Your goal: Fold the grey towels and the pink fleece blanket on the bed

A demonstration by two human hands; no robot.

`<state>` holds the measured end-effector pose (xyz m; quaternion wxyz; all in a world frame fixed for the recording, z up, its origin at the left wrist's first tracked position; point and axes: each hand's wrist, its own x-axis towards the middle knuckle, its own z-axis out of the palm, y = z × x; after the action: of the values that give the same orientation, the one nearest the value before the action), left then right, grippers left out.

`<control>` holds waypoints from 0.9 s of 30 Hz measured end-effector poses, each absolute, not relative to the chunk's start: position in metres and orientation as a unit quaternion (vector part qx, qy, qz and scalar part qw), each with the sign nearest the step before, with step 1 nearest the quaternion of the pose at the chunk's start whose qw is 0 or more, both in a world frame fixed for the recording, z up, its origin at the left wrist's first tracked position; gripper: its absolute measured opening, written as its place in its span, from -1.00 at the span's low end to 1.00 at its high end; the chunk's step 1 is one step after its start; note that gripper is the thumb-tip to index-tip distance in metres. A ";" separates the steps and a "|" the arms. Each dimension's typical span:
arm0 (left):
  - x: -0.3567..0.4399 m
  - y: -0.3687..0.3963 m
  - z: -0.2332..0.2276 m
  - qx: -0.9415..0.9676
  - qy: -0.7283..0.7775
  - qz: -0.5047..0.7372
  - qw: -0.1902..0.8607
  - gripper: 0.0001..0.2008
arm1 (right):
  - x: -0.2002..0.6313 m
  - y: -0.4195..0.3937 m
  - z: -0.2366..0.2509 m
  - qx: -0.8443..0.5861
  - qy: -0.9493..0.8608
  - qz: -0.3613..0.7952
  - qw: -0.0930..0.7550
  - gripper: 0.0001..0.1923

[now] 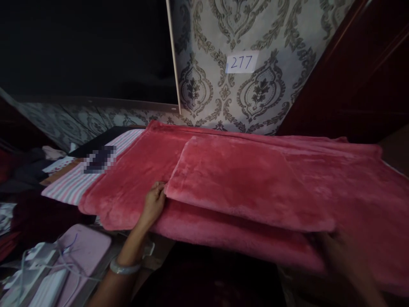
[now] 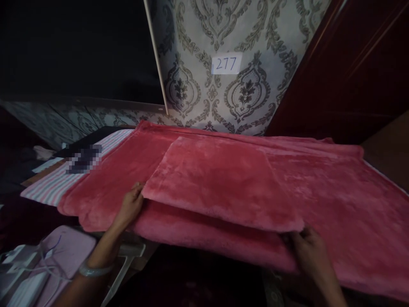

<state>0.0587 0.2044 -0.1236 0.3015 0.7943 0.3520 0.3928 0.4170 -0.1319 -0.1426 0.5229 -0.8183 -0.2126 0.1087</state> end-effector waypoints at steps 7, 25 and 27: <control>0.054 0.197 -0.120 0.802 0.335 0.364 0.334 -0.73 | 0.403 -0.122 -0.123 -0.819 -0.175 0.139 0.529 -0.65; 0.067 0.208 -0.111 0.868 0.275 0.367 0.189 -0.40 | 0.413 -0.129 -0.120 -0.764 -0.318 0.038 0.560 -0.48; 0.069 0.212 -0.113 0.857 0.295 0.386 0.172 -0.44 | 0.410 -0.127 -0.116 -0.765 -0.318 0.061 0.556 -0.53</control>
<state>0.0688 0.2119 -0.1127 0.1720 0.8569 0.2954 0.3858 0.4096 -0.1267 -0.1162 0.5564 -0.7654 -0.3175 0.0609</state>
